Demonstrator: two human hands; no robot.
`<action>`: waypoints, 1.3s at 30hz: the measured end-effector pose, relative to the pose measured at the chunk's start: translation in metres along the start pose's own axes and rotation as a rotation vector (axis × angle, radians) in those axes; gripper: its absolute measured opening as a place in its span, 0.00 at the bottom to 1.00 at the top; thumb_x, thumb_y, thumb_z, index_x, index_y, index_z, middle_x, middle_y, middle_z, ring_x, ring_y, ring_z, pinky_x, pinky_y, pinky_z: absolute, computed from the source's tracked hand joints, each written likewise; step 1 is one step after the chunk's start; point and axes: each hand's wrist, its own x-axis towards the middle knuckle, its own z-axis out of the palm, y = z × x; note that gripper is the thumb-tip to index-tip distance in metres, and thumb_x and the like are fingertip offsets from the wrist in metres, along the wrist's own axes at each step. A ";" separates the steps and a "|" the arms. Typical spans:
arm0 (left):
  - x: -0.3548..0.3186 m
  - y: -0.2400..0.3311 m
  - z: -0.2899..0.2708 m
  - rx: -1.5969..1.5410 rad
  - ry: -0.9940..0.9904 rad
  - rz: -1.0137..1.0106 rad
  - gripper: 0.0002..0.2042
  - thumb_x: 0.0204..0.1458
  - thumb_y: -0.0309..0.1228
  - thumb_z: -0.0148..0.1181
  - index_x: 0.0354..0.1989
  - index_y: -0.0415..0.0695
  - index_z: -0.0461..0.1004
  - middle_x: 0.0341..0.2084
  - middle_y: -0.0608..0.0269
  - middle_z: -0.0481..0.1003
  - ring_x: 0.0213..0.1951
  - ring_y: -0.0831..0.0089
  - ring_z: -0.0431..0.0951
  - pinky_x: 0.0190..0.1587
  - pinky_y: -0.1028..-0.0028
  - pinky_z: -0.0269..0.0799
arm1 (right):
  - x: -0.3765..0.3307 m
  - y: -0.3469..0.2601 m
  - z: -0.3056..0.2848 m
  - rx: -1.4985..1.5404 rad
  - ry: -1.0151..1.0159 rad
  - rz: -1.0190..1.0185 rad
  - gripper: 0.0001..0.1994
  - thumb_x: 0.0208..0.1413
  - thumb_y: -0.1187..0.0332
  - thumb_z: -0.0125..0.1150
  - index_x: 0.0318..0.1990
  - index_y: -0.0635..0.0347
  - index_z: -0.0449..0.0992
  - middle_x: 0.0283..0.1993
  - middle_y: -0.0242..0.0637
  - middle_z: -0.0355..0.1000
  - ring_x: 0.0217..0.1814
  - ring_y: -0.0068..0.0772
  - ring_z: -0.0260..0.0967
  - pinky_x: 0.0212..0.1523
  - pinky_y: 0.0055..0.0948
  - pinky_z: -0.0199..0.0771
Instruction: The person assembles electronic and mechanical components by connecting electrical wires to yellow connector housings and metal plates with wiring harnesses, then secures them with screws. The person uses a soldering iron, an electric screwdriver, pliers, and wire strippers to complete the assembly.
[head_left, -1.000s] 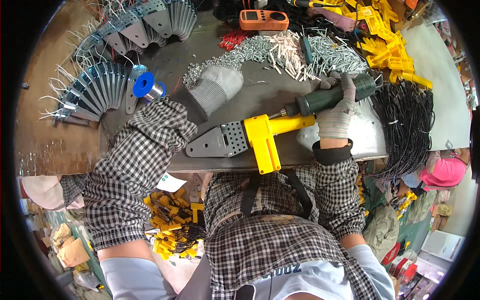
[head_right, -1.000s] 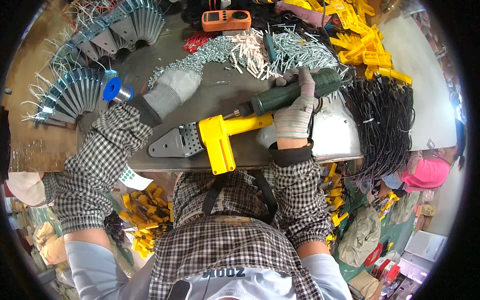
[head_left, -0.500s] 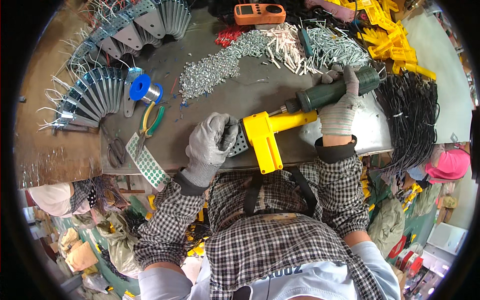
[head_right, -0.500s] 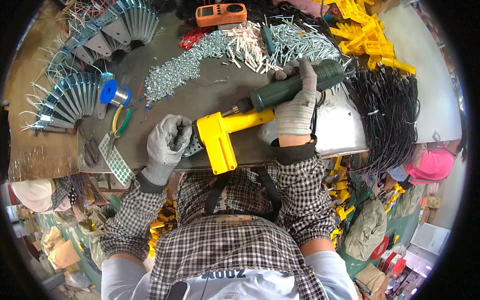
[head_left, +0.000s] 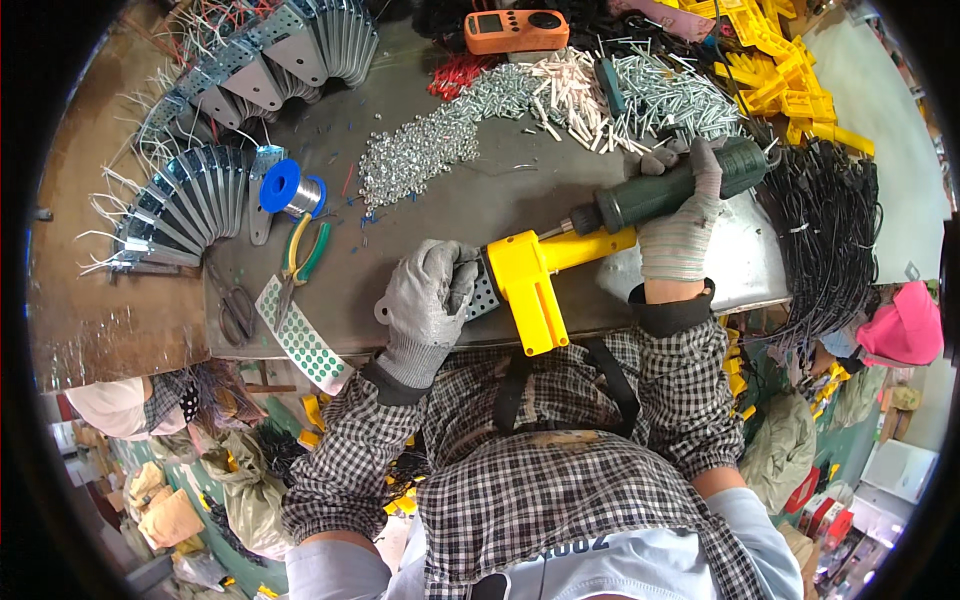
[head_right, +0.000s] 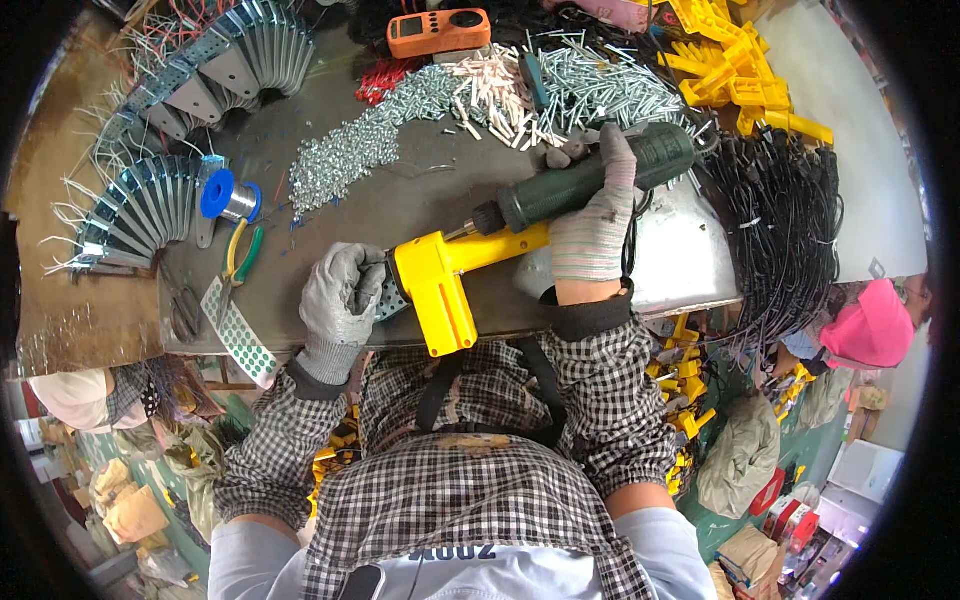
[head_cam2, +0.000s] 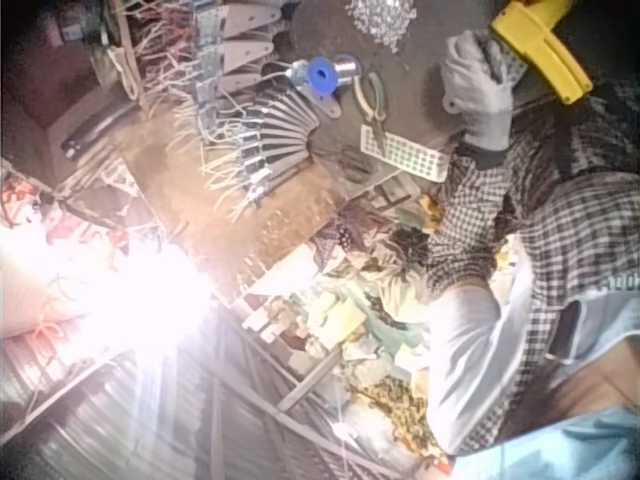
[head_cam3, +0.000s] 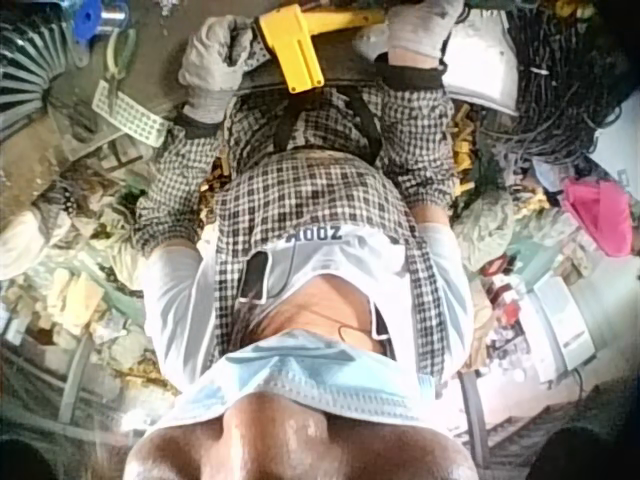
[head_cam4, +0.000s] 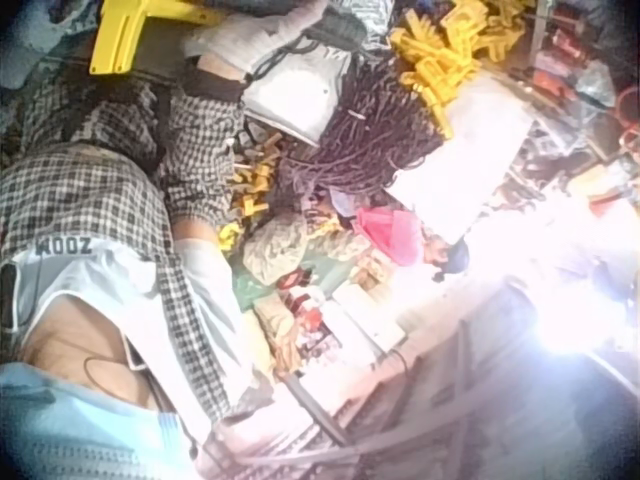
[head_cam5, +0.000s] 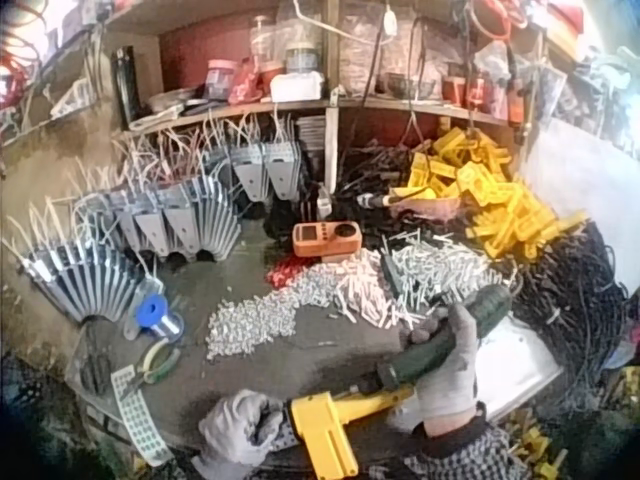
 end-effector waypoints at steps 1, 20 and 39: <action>0.000 0.000 0.000 -0.001 -0.001 0.001 0.07 0.48 0.23 0.61 0.36 0.41 0.73 0.31 0.57 0.74 0.34 0.57 0.76 0.37 0.66 0.71 | 0.001 0.002 -0.005 0.018 0.000 0.010 0.09 0.55 0.64 0.63 0.32 0.55 0.69 0.27 0.29 0.65 0.26 0.25 0.62 0.41 0.33 0.71; 0.002 0.003 -0.001 0.041 -0.059 0.082 0.16 0.44 0.38 0.68 0.36 0.43 0.73 0.31 0.58 0.72 0.30 0.58 0.73 0.34 0.64 0.69 | -0.011 0.002 0.005 0.033 0.038 0.001 0.09 0.56 0.64 0.60 0.32 0.57 0.68 0.25 0.26 0.62 0.25 0.23 0.60 0.42 0.34 0.69; 0.073 -0.018 -0.002 0.121 -0.249 0.020 0.08 0.54 0.29 0.58 0.42 0.43 0.75 0.34 0.53 0.75 0.36 0.57 0.78 0.37 0.66 0.73 | -0.005 -0.004 0.000 0.087 0.031 -0.069 0.10 0.55 0.62 0.63 0.33 0.56 0.70 0.25 0.27 0.63 0.25 0.24 0.61 0.34 0.29 0.68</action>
